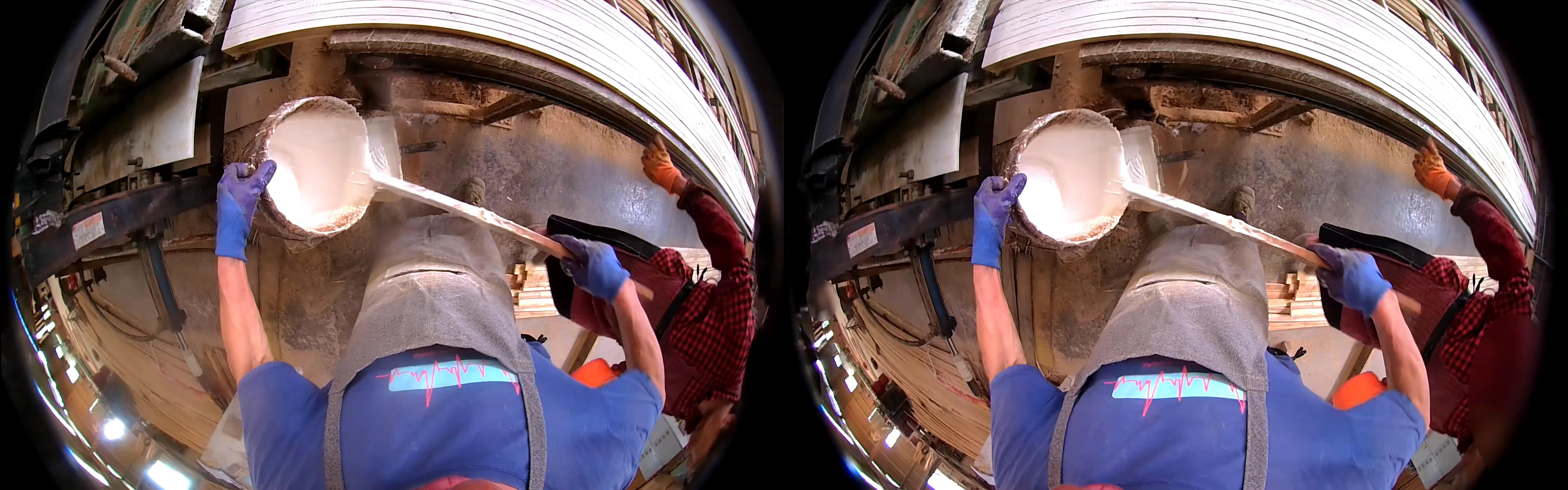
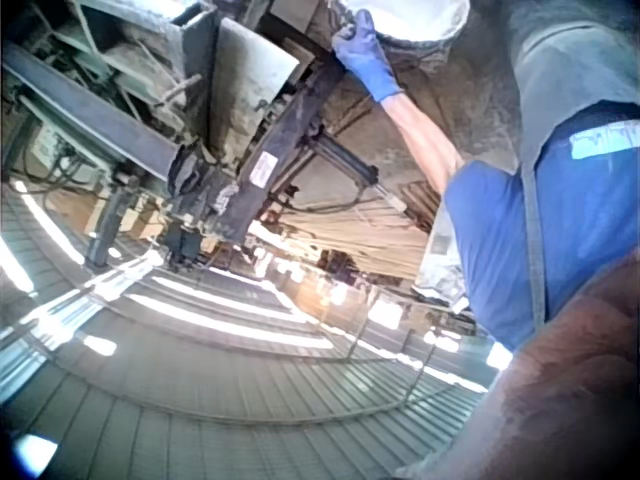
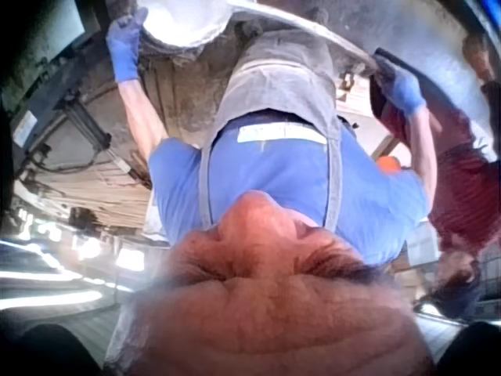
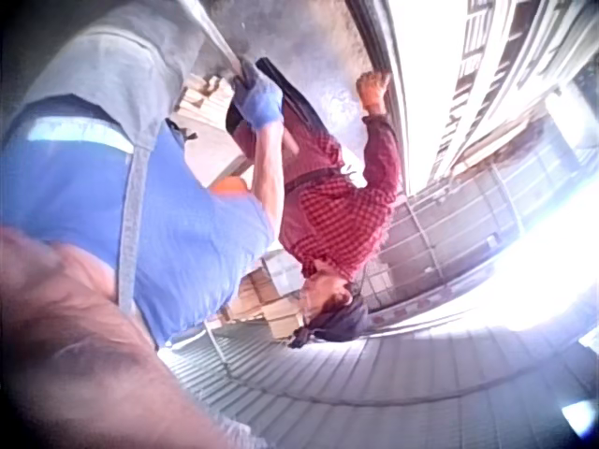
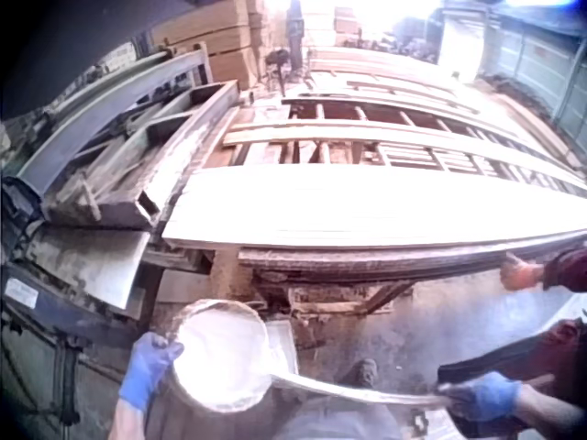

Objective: The person picks up wooden planks from a stack and places them onto a metal rack. They then use a paint roller to apply white paint to the planks, dipping the roller into a bucket of paint as needed.

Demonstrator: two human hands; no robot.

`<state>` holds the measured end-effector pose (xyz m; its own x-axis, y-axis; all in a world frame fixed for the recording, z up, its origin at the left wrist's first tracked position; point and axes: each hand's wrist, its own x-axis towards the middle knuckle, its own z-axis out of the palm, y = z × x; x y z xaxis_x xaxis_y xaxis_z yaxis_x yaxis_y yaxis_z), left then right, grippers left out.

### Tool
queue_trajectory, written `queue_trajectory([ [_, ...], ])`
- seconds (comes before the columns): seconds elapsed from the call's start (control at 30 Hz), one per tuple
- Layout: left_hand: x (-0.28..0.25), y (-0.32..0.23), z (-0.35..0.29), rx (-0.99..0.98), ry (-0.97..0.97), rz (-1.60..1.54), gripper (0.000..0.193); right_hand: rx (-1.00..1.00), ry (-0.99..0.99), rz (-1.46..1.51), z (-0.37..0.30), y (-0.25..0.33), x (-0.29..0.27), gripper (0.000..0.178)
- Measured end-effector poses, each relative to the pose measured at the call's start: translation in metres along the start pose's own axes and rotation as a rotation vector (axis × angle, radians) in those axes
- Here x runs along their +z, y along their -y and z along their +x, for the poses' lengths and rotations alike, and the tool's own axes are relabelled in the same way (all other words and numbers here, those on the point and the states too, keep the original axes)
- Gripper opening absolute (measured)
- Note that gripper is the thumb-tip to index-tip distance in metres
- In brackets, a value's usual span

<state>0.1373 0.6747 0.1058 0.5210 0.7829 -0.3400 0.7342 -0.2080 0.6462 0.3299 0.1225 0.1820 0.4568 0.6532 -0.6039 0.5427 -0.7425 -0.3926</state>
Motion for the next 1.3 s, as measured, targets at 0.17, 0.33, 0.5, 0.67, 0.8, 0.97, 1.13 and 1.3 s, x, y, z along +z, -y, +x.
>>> queue_trajectory([
  [0.17,-0.001,-0.006,-0.005,0.020,0.017,-0.016,0.042,-0.019,-0.097,0.145,0.033,0.034,0.030,0.041],
  [0.33,0.002,-0.011,-0.009,0.035,0.016,-0.139,0.035,-0.062,-0.014,0.145,0.083,0.041,0.080,0.036],
  [0.5,0.003,-0.005,-0.005,0.058,0.002,-0.156,0.034,0.062,-0.036,0.129,-0.005,0.000,0.064,0.029],
  [0.67,0.003,0.002,-0.003,0.068,-0.010,-0.160,0.035,0.303,-0.003,0.152,-0.067,-0.014,0.080,0.028],
  [0.8,-0.001,-0.001,-0.018,0.083,-0.088,-0.140,0.036,0.329,0.061,0.442,-0.054,0.002,0.108,0.034],
  [0.97,-0.009,-0.007,-0.053,0.134,-0.203,-0.177,0.038,0.329,0.208,0.795,-0.008,0.052,0.110,0.028],
  [1.13,-0.011,-0.009,-0.078,0.143,-0.226,-0.127,0.042,0.364,0.278,1.134,0.053,0.106,0.110,0.019],
  [1.3,-0.014,-0.015,-0.099,0.236,-0.286,-0.046,0.037,0.350,0.263,1.143,0.081,0.126,0.114,0.021],
])
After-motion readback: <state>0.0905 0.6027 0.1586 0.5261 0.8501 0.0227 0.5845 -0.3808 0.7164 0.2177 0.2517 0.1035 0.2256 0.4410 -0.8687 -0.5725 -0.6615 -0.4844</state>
